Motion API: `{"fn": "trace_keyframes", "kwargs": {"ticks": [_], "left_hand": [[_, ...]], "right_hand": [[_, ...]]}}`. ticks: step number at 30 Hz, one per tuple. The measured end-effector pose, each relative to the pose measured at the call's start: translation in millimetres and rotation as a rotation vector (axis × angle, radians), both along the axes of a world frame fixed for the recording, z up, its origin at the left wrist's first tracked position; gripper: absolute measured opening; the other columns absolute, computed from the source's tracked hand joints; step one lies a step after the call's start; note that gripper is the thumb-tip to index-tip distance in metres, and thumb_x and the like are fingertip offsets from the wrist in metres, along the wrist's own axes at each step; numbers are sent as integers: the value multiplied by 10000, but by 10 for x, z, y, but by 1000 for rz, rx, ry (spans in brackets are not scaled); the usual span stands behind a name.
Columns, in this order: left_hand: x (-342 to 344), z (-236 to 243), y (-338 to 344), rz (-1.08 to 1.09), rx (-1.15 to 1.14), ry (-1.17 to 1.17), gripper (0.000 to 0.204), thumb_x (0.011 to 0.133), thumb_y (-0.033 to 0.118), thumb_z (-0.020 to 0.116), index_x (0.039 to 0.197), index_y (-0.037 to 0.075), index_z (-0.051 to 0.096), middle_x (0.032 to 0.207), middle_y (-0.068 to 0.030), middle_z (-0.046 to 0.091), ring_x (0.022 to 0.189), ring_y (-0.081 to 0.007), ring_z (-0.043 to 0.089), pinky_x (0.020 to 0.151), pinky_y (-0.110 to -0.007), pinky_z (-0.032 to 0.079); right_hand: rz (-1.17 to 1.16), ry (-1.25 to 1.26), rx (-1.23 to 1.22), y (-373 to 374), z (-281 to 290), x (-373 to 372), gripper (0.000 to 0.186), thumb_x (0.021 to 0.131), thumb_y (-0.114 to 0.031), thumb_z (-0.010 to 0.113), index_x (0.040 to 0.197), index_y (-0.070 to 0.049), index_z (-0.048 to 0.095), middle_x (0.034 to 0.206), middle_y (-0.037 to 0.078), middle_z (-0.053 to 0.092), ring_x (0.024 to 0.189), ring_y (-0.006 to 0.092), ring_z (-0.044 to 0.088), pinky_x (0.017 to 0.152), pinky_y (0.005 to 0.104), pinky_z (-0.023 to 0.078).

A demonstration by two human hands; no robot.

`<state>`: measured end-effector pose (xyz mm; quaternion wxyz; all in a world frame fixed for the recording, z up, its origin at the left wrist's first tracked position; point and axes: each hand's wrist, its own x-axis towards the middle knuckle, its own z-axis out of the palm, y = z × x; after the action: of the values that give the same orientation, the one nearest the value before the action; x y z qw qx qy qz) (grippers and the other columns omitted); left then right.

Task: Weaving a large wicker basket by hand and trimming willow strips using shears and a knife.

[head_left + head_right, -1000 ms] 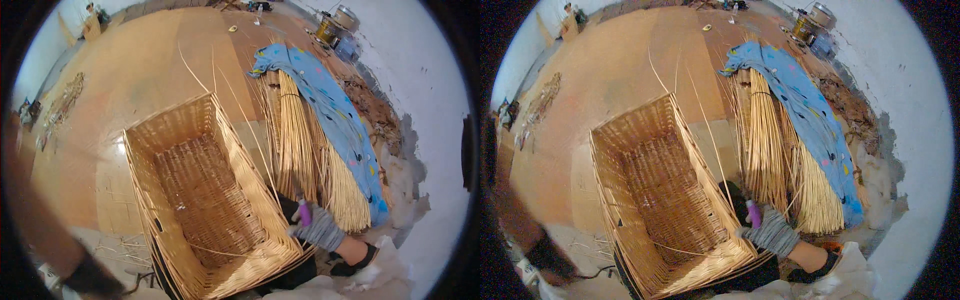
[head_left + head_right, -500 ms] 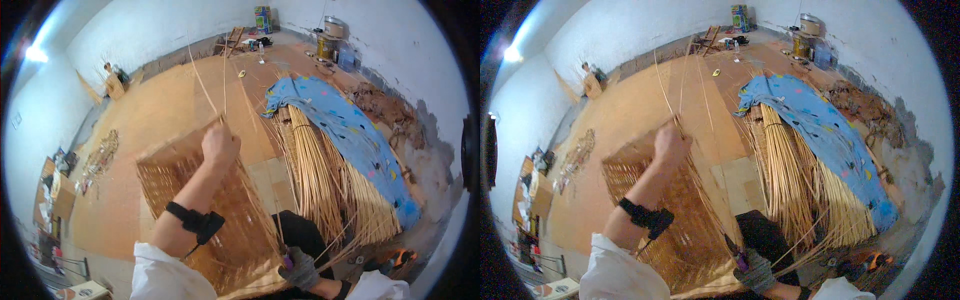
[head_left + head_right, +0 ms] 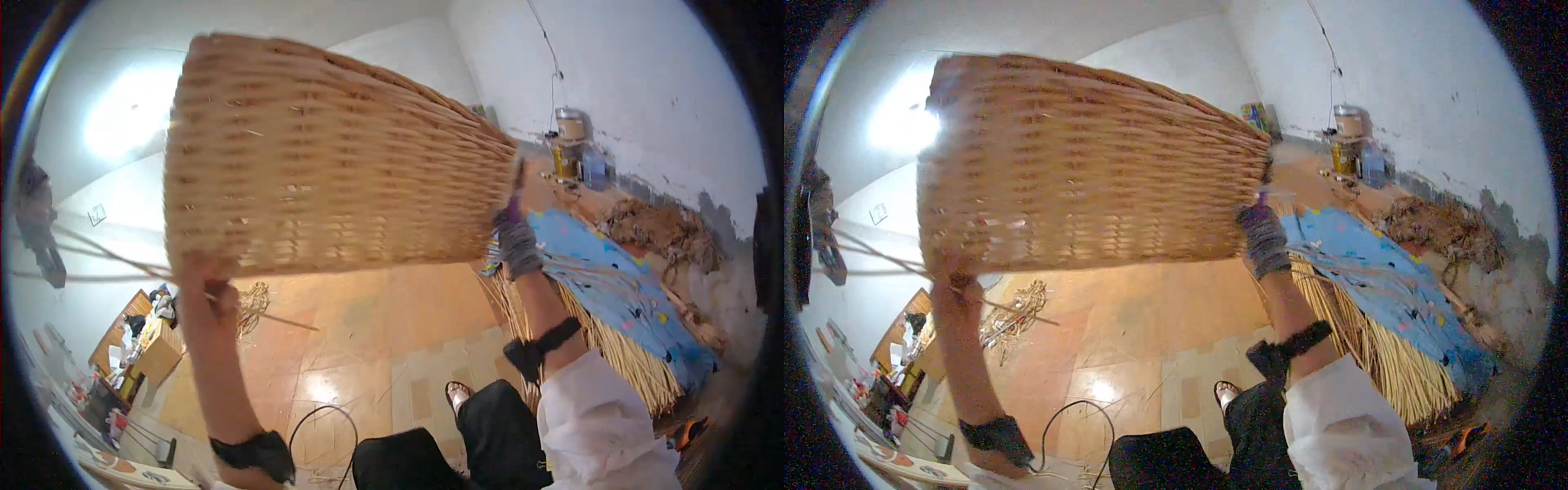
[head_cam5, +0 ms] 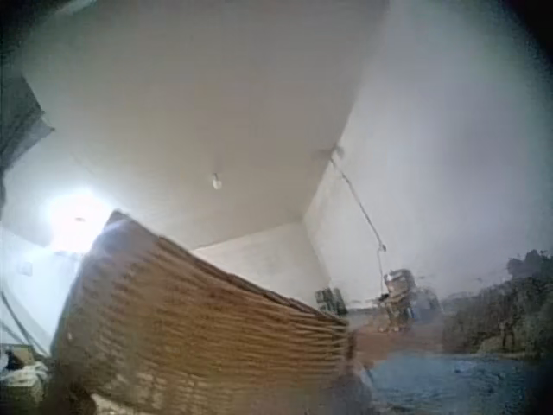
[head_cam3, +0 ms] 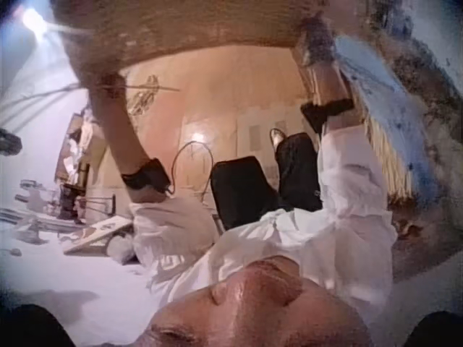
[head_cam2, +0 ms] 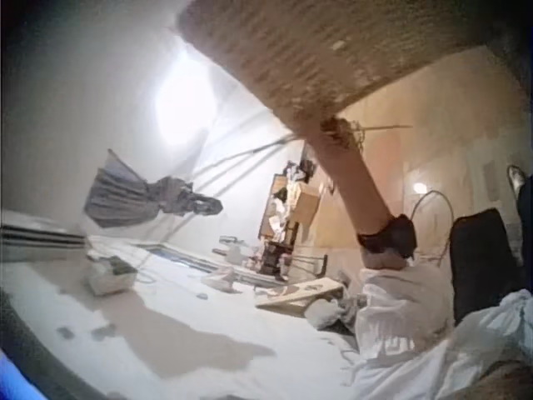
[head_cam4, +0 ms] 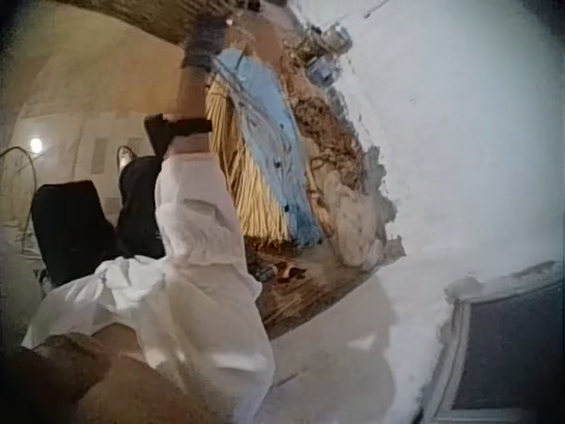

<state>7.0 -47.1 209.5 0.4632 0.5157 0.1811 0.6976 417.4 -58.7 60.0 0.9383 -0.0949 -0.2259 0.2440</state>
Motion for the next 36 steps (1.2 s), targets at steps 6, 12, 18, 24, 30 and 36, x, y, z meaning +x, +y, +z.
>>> {"fn": "trace_keyframes", "kwargs": {"ticks": [6,12,18,24,30,36], "left_hand": [[-477,-1658,-237,52,-176,-207,287,737,91,595,1010,150,526,670,36,486,430,-32,340,355,-145,250],[-596,-3140,-625,-284,-603,-351,211,724,9,550,921,82,532,683,4,533,483,-55,421,353,-152,259],[-988,-4333,-1139,-375,-1066,-397,75,801,78,528,870,52,544,780,-44,596,552,-78,534,332,-156,265],[-825,-2653,-1628,241,-698,591,397,916,330,326,1044,-4,499,946,-166,597,831,-215,621,439,-199,435],[-1162,-4087,-257,469,-562,1223,359,911,242,372,1071,-63,475,968,-221,558,900,-284,522,815,-353,384],[-791,-3952,-552,360,-640,660,394,931,275,338,945,-59,546,868,-110,589,744,-163,532,656,-290,417]], "right_hand": [[-325,-167,-604,-393,-562,289,165,747,-229,606,795,-102,513,687,-1,470,598,144,446,530,292,397],[-399,-253,-1209,-910,-1779,98,190,701,-218,651,738,-104,503,603,-10,446,506,125,410,482,299,360],[-392,-844,-1599,-829,-2584,-100,417,665,-348,698,886,-41,523,678,94,542,595,250,510,560,403,411],[-415,-1026,-1657,-999,-2626,-250,487,625,-337,732,955,-52,517,782,99,579,657,248,540,610,374,435],[-328,-901,-1417,-991,-2456,-527,466,623,-236,760,975,-59,511,792,56,584,668,197,540,622,342,448],[51,-49,-774,-1284,-2806,-247,417,697,-245,702,1003,-45,500,768,36,551,705,206,537,652,326,452]]}}
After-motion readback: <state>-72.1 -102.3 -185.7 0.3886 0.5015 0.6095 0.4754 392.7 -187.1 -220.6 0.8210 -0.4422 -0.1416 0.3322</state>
